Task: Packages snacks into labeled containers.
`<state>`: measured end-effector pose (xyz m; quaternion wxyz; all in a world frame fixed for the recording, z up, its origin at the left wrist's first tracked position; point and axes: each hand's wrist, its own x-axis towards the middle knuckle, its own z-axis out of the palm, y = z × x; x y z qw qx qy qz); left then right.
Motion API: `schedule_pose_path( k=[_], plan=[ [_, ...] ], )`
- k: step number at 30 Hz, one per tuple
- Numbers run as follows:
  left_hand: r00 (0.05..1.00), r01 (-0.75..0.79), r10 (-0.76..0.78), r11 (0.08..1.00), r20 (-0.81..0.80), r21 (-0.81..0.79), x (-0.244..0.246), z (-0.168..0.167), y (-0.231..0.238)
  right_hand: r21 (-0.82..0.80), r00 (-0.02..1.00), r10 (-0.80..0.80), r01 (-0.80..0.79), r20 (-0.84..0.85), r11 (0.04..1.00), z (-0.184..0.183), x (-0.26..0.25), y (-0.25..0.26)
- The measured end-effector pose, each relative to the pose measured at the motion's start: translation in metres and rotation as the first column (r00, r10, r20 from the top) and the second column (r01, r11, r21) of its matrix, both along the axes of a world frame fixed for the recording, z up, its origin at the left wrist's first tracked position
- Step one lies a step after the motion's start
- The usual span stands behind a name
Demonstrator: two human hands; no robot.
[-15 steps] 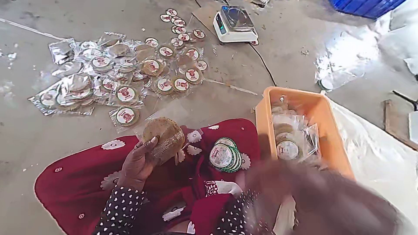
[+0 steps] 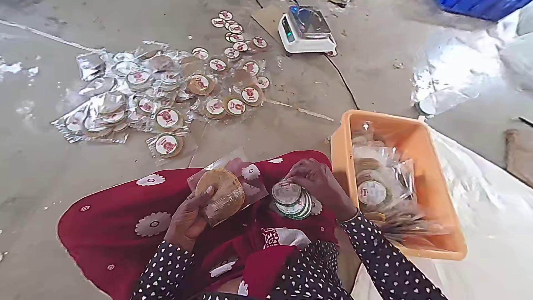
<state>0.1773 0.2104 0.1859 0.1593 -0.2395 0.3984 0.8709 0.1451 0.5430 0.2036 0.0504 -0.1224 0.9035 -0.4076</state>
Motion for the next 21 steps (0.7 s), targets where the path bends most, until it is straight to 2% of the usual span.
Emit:
schedule_pose_path(
  k=[3, 7, 10, 13, 17, 21],
  plan=[
    [1.000, 0.030, -0.030, 0.999, 0.006, 0.036, 0.002, -0.004, 0.007, -0.138, 0.958, -0.273, 0.283, 0.087, 0.949, 0.011, 0.014, 0.014],
    [0.996, 0.086, -0.085, 0.993, -0.017, 0.084, 0.001, -0.003, 0.021, -0.270, 0.900, -0.418, 0.435, 0.120, 0.859, 0.020, 0.025, 0.021],
    [0.994, 0.113, -0.113, 0.991, -0.005, 0.065, 0.001, 0.003, 0.029, -0.378, 0.901, -0.415, 0.432, 0.128, 0.819, 0.028, 0.027, 0.016],
    [0.991, 0.132, -0.132, 0.990, 0.008, 0.041, 0.004, 0.005, 0.034, -0.419, 0.910, -0.382, 0.414, 0.162, 0.808, 0.029, 0.032, 0.009],
    [0.989, 0.144, -0.145, 0.989, 0.013, 0.042, 0.009, 0.006, 0.035, -0.386, 0.913, -0.389, 0.404, 0.119, 0.829, 0.031, 0.036, 0.001],
    [0.985, 0.169, -0.168, 0.983, -0.025, 0.069, 0.010, 0.006, 0.033, -0.336, 0.902, -0.432, 0.409, 0.006, 0.849, 0.031, 0.032, 0.004]
  ],
)
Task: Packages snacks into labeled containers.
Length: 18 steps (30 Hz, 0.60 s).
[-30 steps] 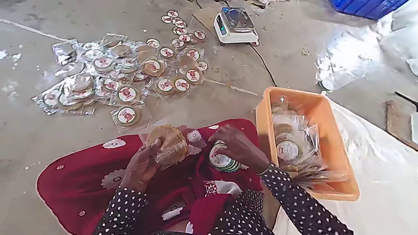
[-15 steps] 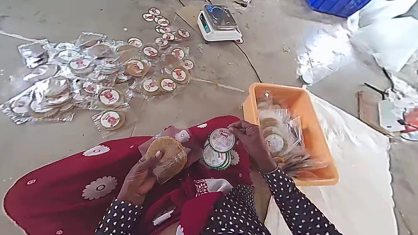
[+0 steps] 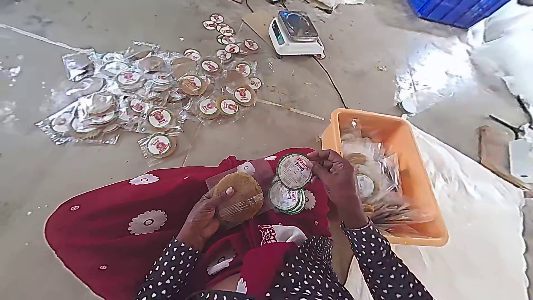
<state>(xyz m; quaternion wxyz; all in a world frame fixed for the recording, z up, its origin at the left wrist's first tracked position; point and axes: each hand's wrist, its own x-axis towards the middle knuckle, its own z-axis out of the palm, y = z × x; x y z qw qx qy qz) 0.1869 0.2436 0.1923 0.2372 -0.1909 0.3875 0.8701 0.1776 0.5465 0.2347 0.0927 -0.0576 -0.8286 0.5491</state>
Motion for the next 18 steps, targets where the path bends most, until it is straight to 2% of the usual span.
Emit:
schedule_pose_path(
  k=[8, 13, 18],
  plan=[
    [0.999, -0.009, 0.010, 1.000, -0.032, 0.005, 0.005, -0.005, 0.002, 0.094, 0.998, 0.066, -0.067, 0.011, 0.993, 0.008, 0.005, -0.005],
    [0.998, 0.003, -0.004, 1.000, -0.058, -0.010, 0.007, -0.007, 0.000, 0.246, 0.998, -0.010, 0.024, -0.060, 0.969, 0.013, 0.006, -0.001],
    [0.998, 0.007, -0.009, 0.999, -0.063, -0.034, 0.006, -0.008, 0.000, 0.243, 0.996, 0.036, -0.016, -0.080, 0.970, 0.012, 0.013, -0.002]
  ],
)
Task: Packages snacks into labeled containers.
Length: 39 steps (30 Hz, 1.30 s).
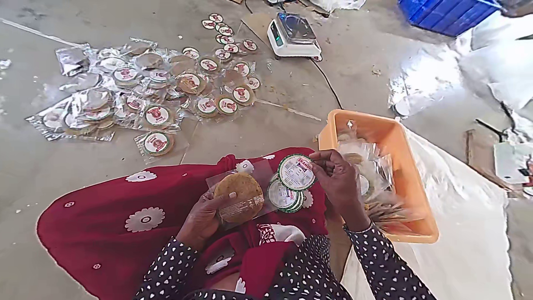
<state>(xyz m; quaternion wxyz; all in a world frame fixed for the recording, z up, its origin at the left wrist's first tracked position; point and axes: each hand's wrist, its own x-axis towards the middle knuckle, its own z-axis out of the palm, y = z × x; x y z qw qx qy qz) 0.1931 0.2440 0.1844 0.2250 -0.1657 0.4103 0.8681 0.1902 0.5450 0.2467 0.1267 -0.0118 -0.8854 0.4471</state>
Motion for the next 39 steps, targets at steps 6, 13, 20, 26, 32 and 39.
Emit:
schedule_pose_path(
  k=[6, 13, 20, 26, 32, 39],
  plan=[
    [1.000, 0.029, -0.029, 1.000, -0.011, -0.003, 0.001, 0.001, 0.001, -0.122, 0.998, 0.059, -0.054, 0.037, 0.991, -0.005, 0.003, -0.010],
    [0.999, 0.041, -0.041, 0.998, -0.011, 0.053, 0.003, 0.003, 0.001, -0.446, 0.967, 0.150, -0.044, 0.204, 0.894, -0.010, -0.002, -0.027],
    [0.999, 0.041, -0.041, 0.998, -0.010, 0.052, 0.004, -0.001, -0.001, -0.576, 0.950, 0.136, 0.054, 0.281, 0.816, -0.007, -0.003, -0.014],
    [0.999, 0.047, -0.048, 0.996, 0.004, 0.074, 0.004, -0.002, 0.002, -0.703, 0.882, 0.238, 0.135, 0.406, 0.698, -0.020, 0.000, -0.020],
    [0.998, 0.054, -0.055, 0.997, 0.012, 0.049, 0.005, -0.002, 0.003, -0.687, 0.858, 0.255, 0.147, 0.447, 0.712, -0.032, 0.010, -0.034],
    [0.998, 0.066, -0.066, 0.998, -0.005, 0.005, 0.005, 0.000, 0.007, -0.788, 0.851, 0.316, 0.169, 0.420, 0.592, -0.027, 0.013, -0.034]
  ],
)
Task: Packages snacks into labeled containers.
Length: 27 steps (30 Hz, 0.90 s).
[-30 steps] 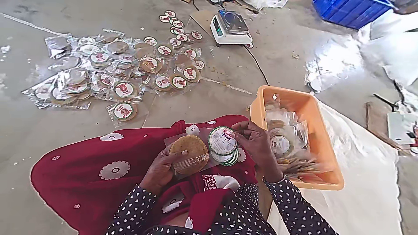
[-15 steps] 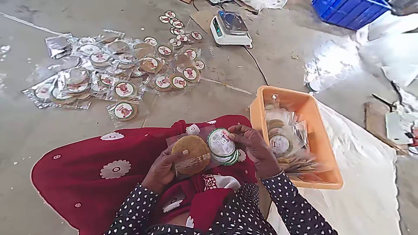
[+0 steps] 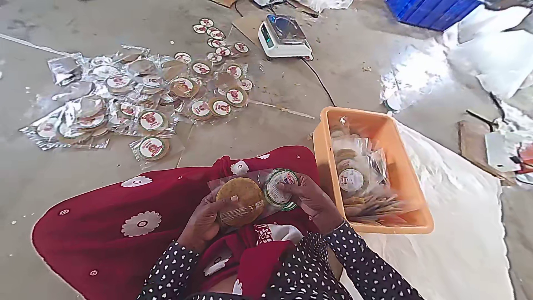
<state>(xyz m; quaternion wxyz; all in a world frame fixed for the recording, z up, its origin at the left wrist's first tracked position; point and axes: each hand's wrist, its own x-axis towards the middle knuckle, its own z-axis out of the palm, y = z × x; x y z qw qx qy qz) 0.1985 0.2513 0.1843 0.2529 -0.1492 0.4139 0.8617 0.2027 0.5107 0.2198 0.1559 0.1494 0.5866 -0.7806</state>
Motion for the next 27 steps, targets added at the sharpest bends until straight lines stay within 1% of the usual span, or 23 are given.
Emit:
schedule_pose_path(
  k=[2, 4, 5, 6, 7, 8, 9, 10, 14, 16, 18, 20, 22, 25, 27],
  plan=[
    [1.000, 0.006, -0.006, 1.000, 0.003, 0.001, 0.000, -0.001, 0.001, -0.075, 0.998, 0.045, -0.042, 0.046, 0.996, 0.002, 0.000, 0.001],
    [1.000, 0.021, -0.021, 1.000, 0.000, -0.007, 0.000, -0.001, 0.002, -0.066, 0.992, 0.098, -0.093, 0.081, 0.993, 0.001, 0.000, -0.001],
    [1.000, 0.025, -0.025, 1.000, -0.004, -0.009, 0.000, 0.000, 0.003, -0.008, 0.990, 0.116, -0.116, 0.081, 0.993, -0.001, -0.001, -0.003],
    [1.000, 0.029, -0.029, 1.000, -0.011, -0.010, 0.001, 0.000, 0.004, 0.087, 0.990, 0.128, -0.132, 0.058, 0.987, -0.004, -0.001, -0.004],
    [0.999, 0.032, -0.032, 0.999, -0.014, -0.017, 0.001, 0.001, 0.004, 0.218, 0.989, 0.150, -0.150, 0.018, 0.964, -0.007, -0.002, -0.005],
    [0.999, 0.031, -0.031, 0.999, -0.008, -0.028, 0.001, 0.001, 0.003, 0.353, 0.982, 0.189, -0.169, -0.024, 0.920, -0.011, -0.003, -0.004],
    [0.999, 0.033, -0.033, 0.999, -0.003, -0.039, 0.001, 0.002, 0.003, 0.448, 0.973, 0.226, -0.180, -0.052, 0.876, -0.013, -0.004, -0.003],
    [0.999, 0.035, -0.034, 0.998, 0.002, -0.045, 0.001, 0.001, 0.002, 0.477, 0.967, 0.245, -0.184, -0.069, 0.859, -0.014, -0.005, -0.002],
    [0.999, 0.046, -0.045, 0.998, 0.019, -0.049, 0.001, 0.001, 0.006, 0.332, 0.951, 0.295, -0.249, -0.094, 0.910, -0.010, -0.010, -0.005],
    [0.998, 0.052, -0.051, 0.997, 0.033, -0.048, 0.000, 0.001, 0.008, 0.341, 0.938, 0.326, -0.271, -0.116, 0.900, -0.008, -0.011, -0.007],
    [0.999, 0.026, -0.024, 0.999, 0.047, -0.042, -0.001, -0.001, 0.006, 0.335, 0.950, 0.297, -0.251, -0.095, 0.908, 0.000, -0.011, -0.004],
    [0.999, 0.010, -0.009, 1.000, 0.048, -0.023, -0.002, -0.002, 0.002, 0.292, 0.973, 0.224, -0.198, -0.057, 0.935, 0.008, -0.011, 0.002],
    [0.999, 0.027, -0.026, 1.000, 0.037, -0.011, -0.003, -0.003, 0.002, 0.282, 0.981, 0.184, -0.162, -0.053, 0.946, 0.008, -0.010, 0.002],
    [0.998, 0.068, -0.068, 0.997, 0.017, -0.029, -0.002, -0.005, 0.005, 0.320, 0.954, 0.275, -0.225, -0.118, 0.920, 0.003, -0.009, -0.010],
    [0.993, 0.114, -0.116, 0.991, -0.025, -0.066, -0.001, -0.006, 0.005, 0.382, 0.891, 0.396, -0.293, -0.223, 0.876, 0.004, -0.011, -0.017]
  ],
)
